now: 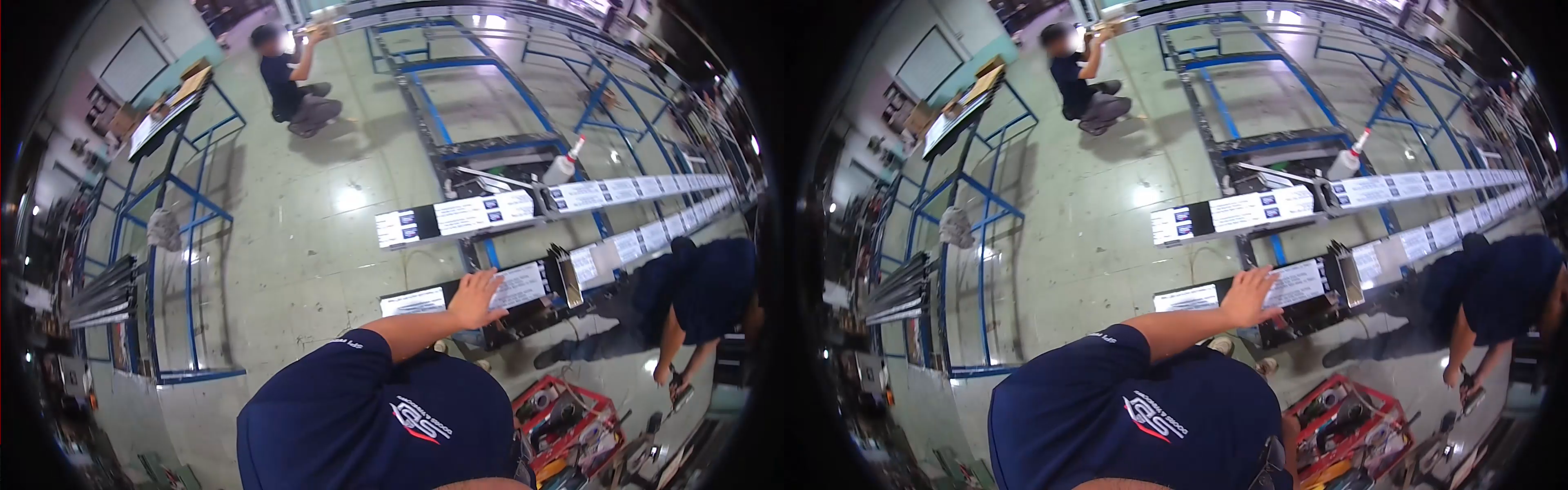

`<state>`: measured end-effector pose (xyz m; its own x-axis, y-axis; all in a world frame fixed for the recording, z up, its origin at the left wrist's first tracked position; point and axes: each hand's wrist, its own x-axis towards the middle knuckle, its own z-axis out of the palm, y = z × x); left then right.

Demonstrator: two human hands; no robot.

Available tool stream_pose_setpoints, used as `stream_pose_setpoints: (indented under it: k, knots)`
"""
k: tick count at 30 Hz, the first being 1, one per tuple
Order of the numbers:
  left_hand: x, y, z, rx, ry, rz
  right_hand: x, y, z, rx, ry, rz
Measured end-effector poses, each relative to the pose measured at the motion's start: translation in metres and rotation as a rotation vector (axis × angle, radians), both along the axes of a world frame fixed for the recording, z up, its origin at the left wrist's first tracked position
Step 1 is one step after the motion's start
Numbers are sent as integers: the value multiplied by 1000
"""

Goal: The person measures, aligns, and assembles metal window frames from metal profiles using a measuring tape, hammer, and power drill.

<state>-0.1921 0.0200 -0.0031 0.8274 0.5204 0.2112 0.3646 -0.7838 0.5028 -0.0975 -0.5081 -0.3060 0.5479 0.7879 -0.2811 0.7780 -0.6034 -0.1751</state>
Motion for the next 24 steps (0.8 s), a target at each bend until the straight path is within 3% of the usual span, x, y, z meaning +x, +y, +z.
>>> stream_pose_setpoints:
  k: [9,16,18,20,23,24]
  knots:
    - [1,0,1,-36,7,-15,1,33,55,4,295,-343]
    - [2,0,2,-3,6,-16,-1,92,113,277,649,-789]
    - [2,0,0,13,-2,-21,-13,129,166,326,674,-898]
    - [2,0,-1,24,-15,-16,-21,138,181,376,696,-1007]
    - [2,1,-1,16,-29,-24,-28,125,174,478,751,-1015]
    - [2,1,0,14,-30,-30,-24,102,149,366,705,-788]
